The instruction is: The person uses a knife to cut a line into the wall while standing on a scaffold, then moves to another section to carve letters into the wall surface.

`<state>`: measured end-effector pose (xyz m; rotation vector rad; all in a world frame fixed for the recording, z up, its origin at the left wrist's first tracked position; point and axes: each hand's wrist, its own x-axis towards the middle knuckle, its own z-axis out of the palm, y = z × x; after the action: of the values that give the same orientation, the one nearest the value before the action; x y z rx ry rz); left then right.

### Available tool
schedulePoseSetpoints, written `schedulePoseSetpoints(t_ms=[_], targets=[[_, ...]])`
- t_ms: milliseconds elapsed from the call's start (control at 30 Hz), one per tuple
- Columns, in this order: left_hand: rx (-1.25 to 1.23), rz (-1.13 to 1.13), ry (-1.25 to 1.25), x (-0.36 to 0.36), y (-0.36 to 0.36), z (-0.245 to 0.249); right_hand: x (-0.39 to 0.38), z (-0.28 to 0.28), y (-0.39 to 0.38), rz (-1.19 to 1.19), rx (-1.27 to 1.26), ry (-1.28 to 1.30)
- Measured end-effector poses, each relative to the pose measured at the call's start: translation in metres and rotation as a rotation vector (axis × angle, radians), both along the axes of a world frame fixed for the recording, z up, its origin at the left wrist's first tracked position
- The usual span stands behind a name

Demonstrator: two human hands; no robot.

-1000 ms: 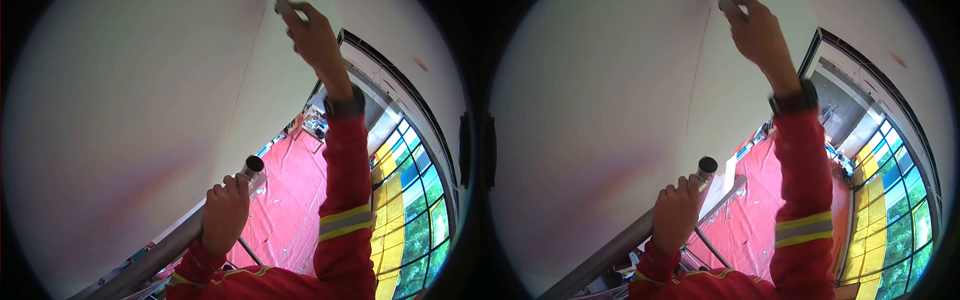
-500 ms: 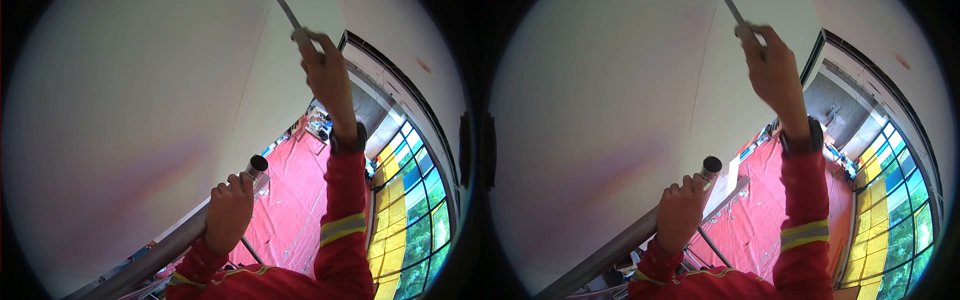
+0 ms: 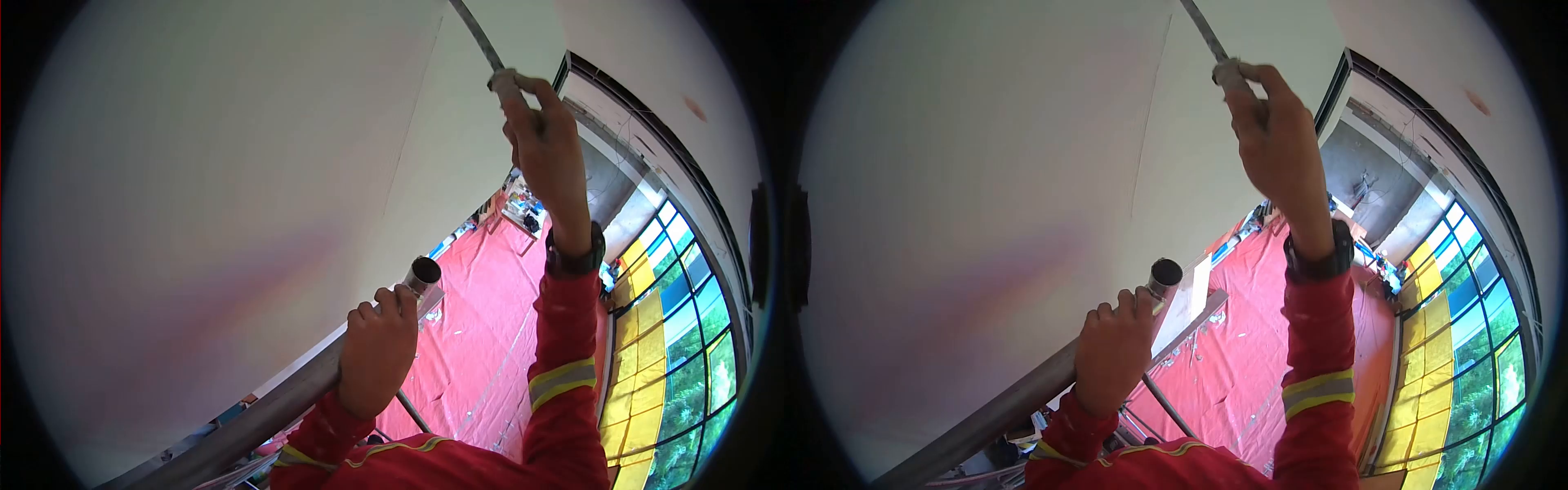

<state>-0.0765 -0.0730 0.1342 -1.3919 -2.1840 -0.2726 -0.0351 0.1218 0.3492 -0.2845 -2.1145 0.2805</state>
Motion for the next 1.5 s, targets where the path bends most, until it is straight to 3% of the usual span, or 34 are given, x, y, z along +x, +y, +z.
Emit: schedulePoseSetpoints(t_ms=[100,167,267,367,467,567,667,767,867,967,1033,1133,1233,1333,1433,1500], targets=[[-0.026,0.005,-0.001,0.000,-0.001,0.002,-0.052,0.016,0.041,0.155,0.365,0.241],[-0.014,-0.001,-0.015,0.002,-0.002,0.003,-0.065,0.040,0.005,0.090,0.004,0.157],[0.021,-0.019,-0.045,0.003,-0.003,0.000,-0.052,0.016,0.018,0.069,0.111,0.205],[0.009,-0.011,-0.008,0.003,-0.002,0.000,-0.001,-0.025,0.006,0.105,0.009,0.151],[0.005,-0.003,-0.059,0.003,0.000,0.001,-0.013,-0.024,0.013,0.168,0.034,0.186],[0.002,-0.001,-0.051,0.003,-0.002,0.004,-0.082,0.020,0.027,0.133,0.069,0.293],[0.001,-0.002,-0.044,0.004,-0.004,0.004,-0.067,0.008,0.025,0.098,0.157,0.276],[0.021,-0.013,-0.028,0.003,-0.003,0.004,-0.016,-0.029,0.003,0.080,-0.034,0.160],[0.024,-0.007,-0.031,0.001,-0.001,0.002,-0.011,-0.035,-0.001,0.092,-0.067,0.165],[-0.019,0.019,-0.058,0.003,-0.003,0.007,-0.085,0.014,0.032,0.036,0.249,0.333],[0.006,0.004,-0.030,-0.001,-0.003,0.008,-0.078,0.025,0.003,-0.020,0.016,0.251],[0.013,-0.023,-0.075,0.003,-0.004,0.006,-0.057,-0.004,0.028,0.033,0.330,0.252],[0.017,-0.020,-0.066,0.002,-0.004,0.007,-0.008,-0.038,0.001,0.031,-0.036,0.154],[-0.008,-0.012,-0.073,0.003,-0.007,0.006,-0.024,-0.036,0.008,0.125,-0.037,0.208],[0.010,-0.006,-0.088,0.003,-0.007,0.006,-0.086,0.023,0.015,0.064,0.181,0.303],[0.051,-0.011,-0.101,0.003,-0.005,0.006,-0.080,0.016,0.023,0.102,0.184,0.312]])
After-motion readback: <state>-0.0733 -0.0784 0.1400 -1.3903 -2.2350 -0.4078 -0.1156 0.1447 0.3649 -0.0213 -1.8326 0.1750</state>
